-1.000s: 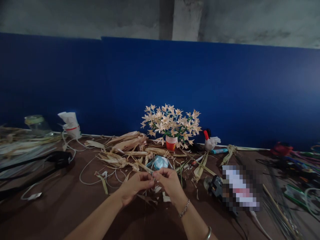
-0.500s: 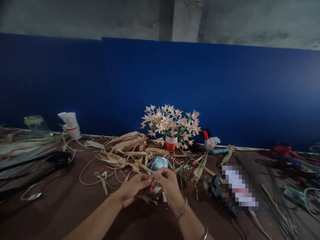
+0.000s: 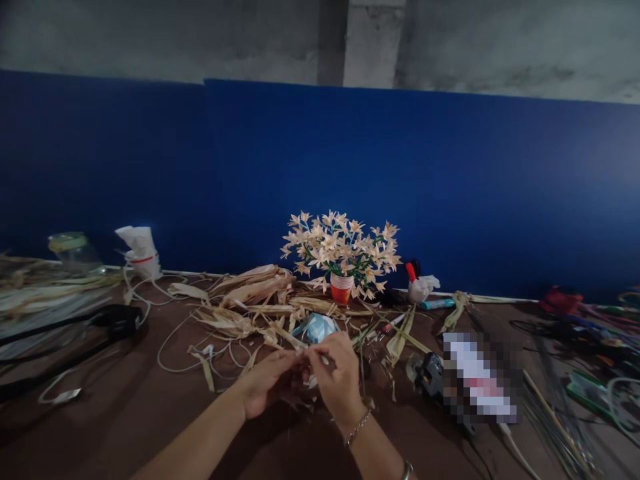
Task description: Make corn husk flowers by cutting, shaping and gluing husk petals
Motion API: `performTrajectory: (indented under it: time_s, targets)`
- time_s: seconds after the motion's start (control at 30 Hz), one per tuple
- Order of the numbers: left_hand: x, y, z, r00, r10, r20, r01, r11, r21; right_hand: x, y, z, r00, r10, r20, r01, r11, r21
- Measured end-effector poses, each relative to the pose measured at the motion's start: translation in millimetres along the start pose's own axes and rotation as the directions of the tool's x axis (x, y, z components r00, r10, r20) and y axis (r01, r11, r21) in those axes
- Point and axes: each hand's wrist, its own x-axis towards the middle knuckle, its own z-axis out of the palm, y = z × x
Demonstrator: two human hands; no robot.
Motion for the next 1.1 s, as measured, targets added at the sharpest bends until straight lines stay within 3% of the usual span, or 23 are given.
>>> performTrajectory:
  time_s: [0.13,0.3,0.47,0.57,0.67,0.77,0.87,1.0,1.1]
  targets:
    - [1,0,-2.1,0.997,0.014,-0.079,-0.016,0.999,-0.029,-2,-7,2,0.945,-0.196,0.261,0.226,0.970,-0.089]
    - [4,0,-16.0,0.995,0.085,-0.052,-0.065,0.949,0.309,0,-9,0,0.873,-0.201,0.445,0.293,0.944,-0.149]
    - [5,5,-17.6,0.962,0.271,-0.034,-0.178,0.716,0.675,-5,-3,6,0.888,-0.012,0.459,0.131,0.965,-0.229]
    - [2,9,-11.7,0.901,0.433,-0.007,-0.240,0.514,0.823,-7,3,10,0.919,0.137,0.370,-0.066,0.978,-0.199]
    - [-3,11,-5.4,0.818,0.567,0.097,-0.314,0.300,0.901,-5,9,14,0.899,0.292,0.326,-0.288,0.956,-0.064]
    - [-6,12,-3.1,0.705,0.657,0.266,-0.414,0.076,0.907,-2,12,15,0.799,0.458,0.390,-0.545,0.825,0.148]
    - [-10,12,-3.7,0.577,0.694,0.430,-0.511,-0.104,0.853,1,11,10,0.632,0.528,0.568,-0.765,0.542,0.347]
    - [-16,10,-2.3,0.475,0.653,0.591,-0.593,-0.260,0.763,2,11,-5,0.462,0.389,0.797,-0.886,0.236,0.398]
    - [-19,8,0.7,0.434,0.601,0.672,-0.654,-0.302,0.693,2,15,-12,0.396,0.296,0.869,-0.918,0.163,0.362]
